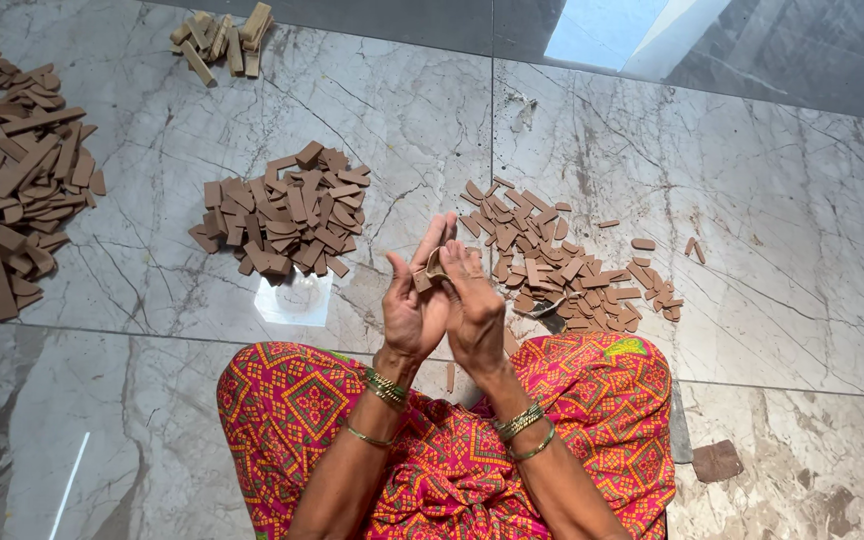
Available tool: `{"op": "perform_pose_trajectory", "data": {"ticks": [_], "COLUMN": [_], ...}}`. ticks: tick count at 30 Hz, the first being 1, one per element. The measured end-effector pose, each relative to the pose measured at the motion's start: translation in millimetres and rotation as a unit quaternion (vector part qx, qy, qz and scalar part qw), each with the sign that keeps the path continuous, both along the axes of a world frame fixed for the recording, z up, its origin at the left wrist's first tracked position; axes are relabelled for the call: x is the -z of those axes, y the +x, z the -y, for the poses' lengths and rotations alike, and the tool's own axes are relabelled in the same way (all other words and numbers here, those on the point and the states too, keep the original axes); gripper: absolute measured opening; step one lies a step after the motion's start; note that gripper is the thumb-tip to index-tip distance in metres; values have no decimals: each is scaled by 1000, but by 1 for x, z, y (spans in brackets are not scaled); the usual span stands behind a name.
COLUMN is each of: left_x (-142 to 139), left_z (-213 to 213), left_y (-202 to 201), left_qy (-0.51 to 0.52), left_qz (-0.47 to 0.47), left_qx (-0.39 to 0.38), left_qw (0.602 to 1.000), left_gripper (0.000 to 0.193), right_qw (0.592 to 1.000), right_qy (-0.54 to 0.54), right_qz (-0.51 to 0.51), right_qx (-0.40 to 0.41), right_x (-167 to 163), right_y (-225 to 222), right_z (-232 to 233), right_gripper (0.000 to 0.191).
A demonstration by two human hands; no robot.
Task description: The person sits on the floor and smooths small flat clay pieces one at a time, rubbing each piece against a small abrasive stone and placing the finished piece onto a growing pile beside them.
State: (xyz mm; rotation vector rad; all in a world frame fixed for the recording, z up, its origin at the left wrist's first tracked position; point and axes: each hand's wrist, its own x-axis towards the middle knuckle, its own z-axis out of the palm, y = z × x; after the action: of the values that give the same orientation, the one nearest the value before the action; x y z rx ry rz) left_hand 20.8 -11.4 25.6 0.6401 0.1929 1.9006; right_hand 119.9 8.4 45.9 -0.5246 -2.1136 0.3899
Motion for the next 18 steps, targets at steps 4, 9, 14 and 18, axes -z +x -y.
{"op": "perform_pose_trajectory", "data": {"ticks": [4,9,14,18], "left_x": [-6,-6,-7,-10], "left_z": [-8,-4,-2,-3], "left_y": [-3,-1,-4,-7], "left_qy": [62,37,38,58], "left_qz": [12,25,62,8], "left_qx": [11,-6,27,1], "left_qw": [998,999,997,998], "left_gripper": [92,94,94,95], "right_qw": [995,999,996,994], "right_qy": [86,30,83,95], "right_qz": [6,-8,4,33], "right_qx": [-43,-12,-29,-37], "right_x": [-2,-4,-6,3], "right_y": [-2,-7,-6,2], "right_z": [25,16,7,6], "right_gripper": [49,45,45,51]}}
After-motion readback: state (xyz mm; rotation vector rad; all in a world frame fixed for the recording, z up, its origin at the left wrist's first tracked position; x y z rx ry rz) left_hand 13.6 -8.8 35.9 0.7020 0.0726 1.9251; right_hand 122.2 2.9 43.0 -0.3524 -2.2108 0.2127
